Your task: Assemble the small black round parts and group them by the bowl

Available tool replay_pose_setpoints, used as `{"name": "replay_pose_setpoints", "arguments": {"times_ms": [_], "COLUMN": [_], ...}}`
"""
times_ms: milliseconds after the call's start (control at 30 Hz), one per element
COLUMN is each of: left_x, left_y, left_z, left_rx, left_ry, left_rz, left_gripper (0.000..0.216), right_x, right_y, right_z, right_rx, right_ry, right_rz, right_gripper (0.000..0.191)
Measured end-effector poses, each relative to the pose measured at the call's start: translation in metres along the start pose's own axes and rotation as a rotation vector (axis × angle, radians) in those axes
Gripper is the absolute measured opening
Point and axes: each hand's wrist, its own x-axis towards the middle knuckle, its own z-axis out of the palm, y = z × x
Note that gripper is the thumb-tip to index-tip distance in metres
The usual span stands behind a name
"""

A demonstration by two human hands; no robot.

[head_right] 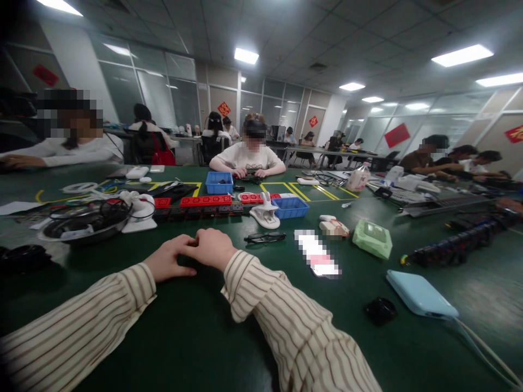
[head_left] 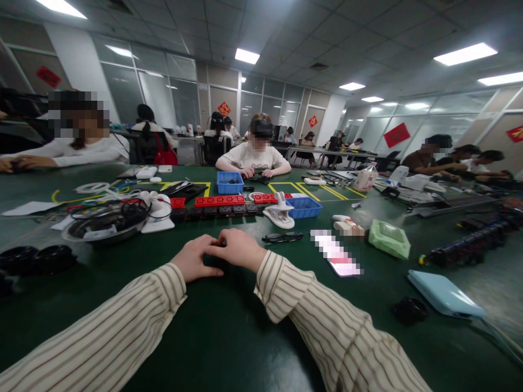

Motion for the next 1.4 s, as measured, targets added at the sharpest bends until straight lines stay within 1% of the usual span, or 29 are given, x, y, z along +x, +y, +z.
{"name": "replay_pose_setpoints", "arguments": {"times_ms": [67, 133, 267, 367, 467, 633, 700, 767, 833, 867, 933, 1000, 1067, 1133, 1233, 1267, 1333, 1400], "left_x": [0.0, 0.0, 0.0, 0.0, 0.0, 0.0, 0.0, 0.0, 0.0, 0.0, 0.0, 0.0, 0.0, 0.0, 0.0, 0.0, 0.001, 0.001], "left_y": [0.001, 0.001, -0.004, -0.01, -0.015, -0.016, -0.013, -0.01, -0.006, -0.003, 0.002, 0.007, 0.011, 0.011, 0.007, 0.005, 0.001, -0.003], "left_z": [-0.001, -0.001, 0.003, 0.007, 0.009, 0.008, 0.007, 0.006, 0.005, 0.004, 0.004, 0.003, 0.003, 0.004, 0.005, 0.006, 0.007, 0.007], "left_rx": [0.072, 0.112, 0.074, 0.025, -0.023, -0.056, -0.066, -0.079, -0.076, -0.067, -0.031, 0.025, 0.087, 0.114, 0.028, -0.023, -0.128, -0.184], "left_ry": [-0.027, -0.039, -0.033, -0.028, -0.022, -0.024, -0.021, -0.018, -0.012, -0.01, -0.005, -0.007, -0.022, -0.037, -0.039, -0.039, -0.047, -0.056], "left_rz": [0.0, 0.018, 0.054, 0.049, 0.051, 0.023, 0.004, -0.015, -0.023, -0.025, -0.043, -0.068, -0.086, -0.081, -0.044, -0.034, -0.033, -0.044], "left_gripper": [0.047, 0.042, 0.042, 0.045, 0.048, 0.049, 0.052, 0.056, 0.06, 0.061, 0.061, 0.056, 0.049, 0.045, 0.046, 0.048, 0.052, 0.054], "right_x": [-0.001, 0.0, 0.003, 0.004, 0.003, 0.002, 0.003, 0.002, 0.0, -0.001, -0.004, -0.004, -0.003, -0.002, 0.0, 0.0, -0.001, -0.002], "right_y": [-0.001, -0.001, 0.002, 0.004, 0.004, 0.007, 0.009, 0.008, 0.004, 0.002, -0.003, -0.006, -0.006, -0.005, -0.002, -0.002, -0.001, 0.0], "right_z": [0.002, 0.003, 0.003, 0.002, -0.002, -0.008, -0.009, -0.009, -0.009, -0.008, -0.007, -0.005, -0.004, -0.005, -0.011, -0.013, -0.017, -0.018], "right_rx": [-0.066, -0.099, -0.07, 0.003, 0.103, 0.177, 0.175, 0.144, 0.084, 0.05, -0.016, -0.062, -0.086, -0.092, -0.064, -0.034, 0.047, 0.123], "right_ry": [-0.003, -0.006, -0.052, -0.078, -0.085, -0.167, -0.14, -0.059, 0.007, 0.013, -0.017, -0.042, -0.047, -0.067, -0.151, -0.185, -0.243, -0.253], "right_rz": [-0.019, -0.094, -0.266, -0.316, -0.323, -0.342, -0.345, -0.299, -0.202, -0.151, -0.064, -0.018, -0.036, -0.113, -0.249, -0.284, -0.314, -0.312], "right_gripper": [0.048, 0.04, 0.025, 0.023, 0.037, 0.056, 0.06, 0.059, 0.052, 0.049, 0.047, 0.045, 0.039, 0.032, 0.022, 0.021, 0.03, 0.042]}}
